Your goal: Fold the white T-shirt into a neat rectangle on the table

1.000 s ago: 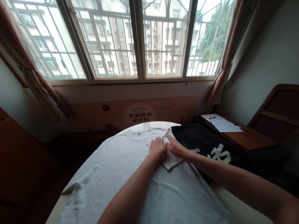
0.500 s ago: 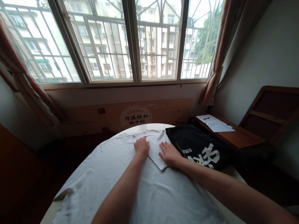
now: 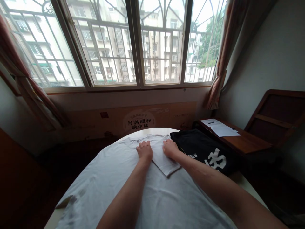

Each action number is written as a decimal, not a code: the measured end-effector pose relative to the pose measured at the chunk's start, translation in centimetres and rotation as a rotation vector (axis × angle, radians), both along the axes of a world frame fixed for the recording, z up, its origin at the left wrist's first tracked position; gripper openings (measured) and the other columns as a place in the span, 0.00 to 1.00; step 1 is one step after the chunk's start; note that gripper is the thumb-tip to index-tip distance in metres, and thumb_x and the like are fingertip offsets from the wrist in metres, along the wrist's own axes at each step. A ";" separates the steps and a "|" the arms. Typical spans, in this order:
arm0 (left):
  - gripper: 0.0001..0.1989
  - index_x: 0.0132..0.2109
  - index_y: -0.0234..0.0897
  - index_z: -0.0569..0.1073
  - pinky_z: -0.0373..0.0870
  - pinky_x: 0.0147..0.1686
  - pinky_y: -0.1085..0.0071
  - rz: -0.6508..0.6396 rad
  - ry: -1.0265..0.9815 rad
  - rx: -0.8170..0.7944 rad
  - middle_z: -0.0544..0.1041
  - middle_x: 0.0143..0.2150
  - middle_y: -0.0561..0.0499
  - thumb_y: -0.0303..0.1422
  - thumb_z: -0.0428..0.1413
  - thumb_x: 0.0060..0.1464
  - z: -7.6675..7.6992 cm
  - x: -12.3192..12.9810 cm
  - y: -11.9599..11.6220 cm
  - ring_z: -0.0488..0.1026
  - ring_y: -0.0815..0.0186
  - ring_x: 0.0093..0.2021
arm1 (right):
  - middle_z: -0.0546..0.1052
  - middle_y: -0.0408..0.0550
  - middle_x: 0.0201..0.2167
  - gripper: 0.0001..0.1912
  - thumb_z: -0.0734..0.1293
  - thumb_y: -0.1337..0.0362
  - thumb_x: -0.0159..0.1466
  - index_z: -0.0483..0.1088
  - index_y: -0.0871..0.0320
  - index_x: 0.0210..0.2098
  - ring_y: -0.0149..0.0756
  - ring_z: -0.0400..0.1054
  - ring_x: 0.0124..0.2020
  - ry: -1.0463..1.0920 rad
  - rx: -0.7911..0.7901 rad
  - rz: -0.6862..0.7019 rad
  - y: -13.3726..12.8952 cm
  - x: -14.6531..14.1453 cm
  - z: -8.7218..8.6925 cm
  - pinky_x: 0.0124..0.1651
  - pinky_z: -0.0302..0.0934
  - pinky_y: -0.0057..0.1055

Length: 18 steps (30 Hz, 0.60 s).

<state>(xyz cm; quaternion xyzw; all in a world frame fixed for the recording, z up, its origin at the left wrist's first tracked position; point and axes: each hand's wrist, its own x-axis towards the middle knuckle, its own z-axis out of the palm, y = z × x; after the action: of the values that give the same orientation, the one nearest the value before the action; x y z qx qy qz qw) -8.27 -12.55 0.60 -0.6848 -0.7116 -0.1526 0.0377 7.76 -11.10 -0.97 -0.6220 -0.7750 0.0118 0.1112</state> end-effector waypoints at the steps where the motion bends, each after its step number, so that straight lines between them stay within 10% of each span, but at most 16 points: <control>1: 0.19 0.54 0.36 0.75 0.62 0.55 0.53 -0.026 0.011 0.009 0.75 0.55 0.36 0.26 0.44 0.63 0.1 0.4 -0.2 0.69 0.48 0.58 | 0.71 0.69 0.59 0.22 0.57 0.62 0.69 0.71 0.67 0.56 0.58 0.63 0.60 0.006 -0.004 -0.006 0.7 -0.3 -0.2 0.59 0.58 0.47; 9: 0.17 0.48 0.33 0.79 0.69 0.42 0.64 -0.207 0.037 -0.120 0.80 0.44 0.39 0.26 0.46 0.61 -1.1 2.2 -1.1 0.77 0.55 0.45 | 0.50 0.63 0.74 0.37 0.52 0.51 0.72 0.50 0.71 0.72 0.54 0.41 0.74 0.084 -0.131 -0.023 5.1 -1.3 -2.7 0.72 0.35 0.46; 18: 0.18 0.49 0.34 0.78 0.69 0.45 0.62 -0.163 -0.004 -0.095 0.79 0.47 0.39 0.29 0.45 0.62 -1.8 2.1 -1.5 0.76 0.54 0.48 | 0.49 0.61 0.74 0.34 0.58 0.53 0.70 0.55 0.64 0.71 0.54 0.38 0.75 0.342 -0.112 -0.068 7.4 -1.2 -3.6 0.73 0.28 0.48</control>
<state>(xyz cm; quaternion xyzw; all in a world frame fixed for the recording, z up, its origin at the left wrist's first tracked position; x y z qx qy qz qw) -6.15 -14.10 -1.21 -0.7411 -0.6600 -0.1228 -0.0085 6.52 -3.69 -4.53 -0.6421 -0.7213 0.1570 0.2068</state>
